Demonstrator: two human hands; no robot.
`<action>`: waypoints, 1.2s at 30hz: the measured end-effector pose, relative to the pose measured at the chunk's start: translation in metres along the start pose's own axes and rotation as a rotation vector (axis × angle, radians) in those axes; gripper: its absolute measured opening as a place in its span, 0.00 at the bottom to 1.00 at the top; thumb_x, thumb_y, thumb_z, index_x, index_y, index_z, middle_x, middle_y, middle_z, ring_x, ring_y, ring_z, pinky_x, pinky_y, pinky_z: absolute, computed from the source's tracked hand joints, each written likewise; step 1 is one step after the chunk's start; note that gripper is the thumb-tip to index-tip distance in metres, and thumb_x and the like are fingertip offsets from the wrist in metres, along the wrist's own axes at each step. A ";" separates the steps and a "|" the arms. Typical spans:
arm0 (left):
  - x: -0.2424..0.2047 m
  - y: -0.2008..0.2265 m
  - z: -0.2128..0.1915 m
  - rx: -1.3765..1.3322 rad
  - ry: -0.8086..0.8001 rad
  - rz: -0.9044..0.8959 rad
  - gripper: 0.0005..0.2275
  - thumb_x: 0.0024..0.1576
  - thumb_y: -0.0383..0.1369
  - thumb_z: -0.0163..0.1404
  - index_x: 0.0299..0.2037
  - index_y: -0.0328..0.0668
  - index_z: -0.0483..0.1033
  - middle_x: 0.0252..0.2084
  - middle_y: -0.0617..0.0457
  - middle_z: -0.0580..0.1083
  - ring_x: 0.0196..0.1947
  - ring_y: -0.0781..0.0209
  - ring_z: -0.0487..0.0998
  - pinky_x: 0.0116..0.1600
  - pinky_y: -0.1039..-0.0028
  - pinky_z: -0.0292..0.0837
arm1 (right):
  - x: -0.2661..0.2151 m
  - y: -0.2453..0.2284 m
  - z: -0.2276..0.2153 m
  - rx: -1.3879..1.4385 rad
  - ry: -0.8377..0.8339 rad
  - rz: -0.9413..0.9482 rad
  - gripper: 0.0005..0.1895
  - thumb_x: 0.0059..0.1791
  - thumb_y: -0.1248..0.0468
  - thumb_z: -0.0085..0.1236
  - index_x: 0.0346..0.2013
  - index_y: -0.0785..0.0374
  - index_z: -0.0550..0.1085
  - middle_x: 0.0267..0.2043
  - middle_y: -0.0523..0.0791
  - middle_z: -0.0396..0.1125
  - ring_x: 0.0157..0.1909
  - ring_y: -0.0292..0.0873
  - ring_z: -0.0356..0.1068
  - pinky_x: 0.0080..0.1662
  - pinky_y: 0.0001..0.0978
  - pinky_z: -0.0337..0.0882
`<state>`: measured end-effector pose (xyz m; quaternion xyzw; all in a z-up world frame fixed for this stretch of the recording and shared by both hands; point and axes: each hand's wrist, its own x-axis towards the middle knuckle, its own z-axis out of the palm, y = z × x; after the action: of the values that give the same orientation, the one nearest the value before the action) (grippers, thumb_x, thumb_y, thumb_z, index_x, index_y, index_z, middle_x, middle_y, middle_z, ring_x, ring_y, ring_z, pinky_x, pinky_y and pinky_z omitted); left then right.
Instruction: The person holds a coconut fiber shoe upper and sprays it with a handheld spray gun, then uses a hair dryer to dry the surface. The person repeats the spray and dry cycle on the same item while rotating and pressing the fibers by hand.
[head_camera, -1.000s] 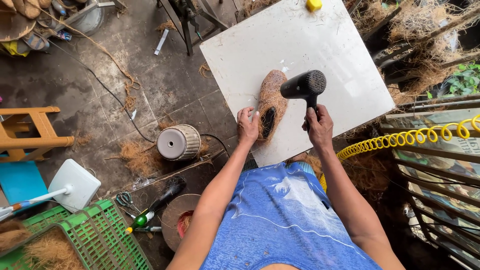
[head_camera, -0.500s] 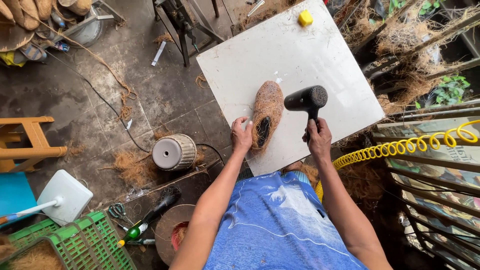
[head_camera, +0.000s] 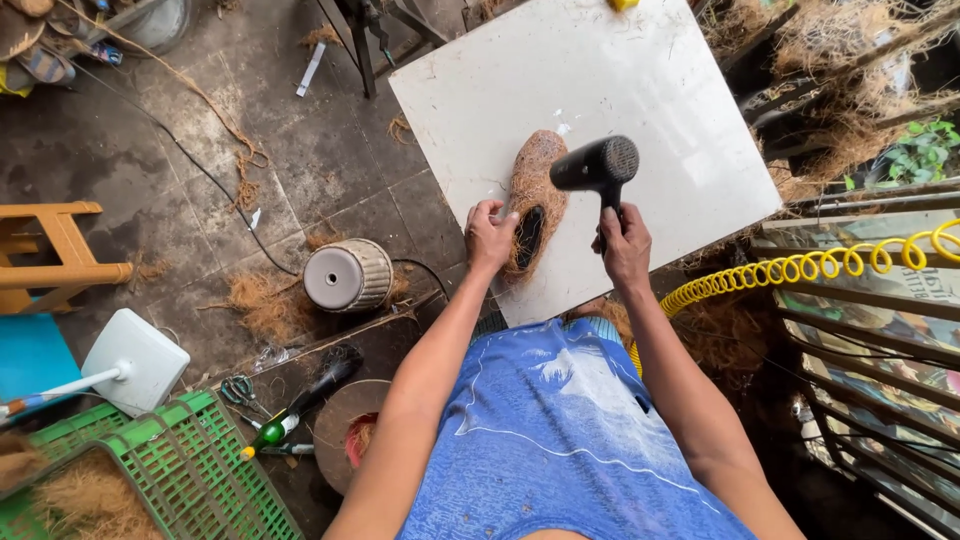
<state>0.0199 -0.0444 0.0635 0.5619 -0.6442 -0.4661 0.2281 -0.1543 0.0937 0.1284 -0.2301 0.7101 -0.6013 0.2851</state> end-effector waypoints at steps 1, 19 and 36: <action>-0.007 0.008 -0.004 0.003 -0.003 -0.004 0.14 0.51 0.38 0.58 0.45 0.44 0.76 0.38 0.48 0.73 0.37 0.53 0.79 0.43 0.65 0.73 | 0.002 0.001 0.000 -0.001 0.001 0.006 0.16 0.57 0.56 0.53 0.41 0.69 0.72 0.25 0.49 0.64 0.22 0.44 0.69 0.25 0.33 0.72; -0.024 0.006 -0.007 0.026 -0.034 0.255 0.13 0.61 0.42 0.49 0.45 0.40 0.75 0.43 0.46 0.70 0.42 0.48 0.77 0.48 0.61 0.71 | 0.011 0.008 0.002 0.020 0.043 0.016 0.16 0.58 0.55 0.52 0.44 0.68 0.72 0.25 0.48 0.63 0.23 0.43 0.70 0.25 0.31 0.72; -0.023 -0.015 -0.007 -0.078 0.082 0.200 0.13 0.65 0.42 0.43 0.39 0.43 0.76 0.42 0.43 0.73 0.43 0.42 0.78 0.52 0.57 0.71 | 0.061 -0.007 0.022 -0.079 0.003 -0.056 0.16 0.58 0.53 0.53 0.41 0.65 0.72 0.23 0.45 0.64 0.23 0.41 0.70 0.26 0.29 0.74</action>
<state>0.0391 -0.0243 0.0588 0.5041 -0.6685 -0.4423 0.3215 -0.1837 0.0360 0.1246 -0.2601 0.7269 -0.5810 0.2576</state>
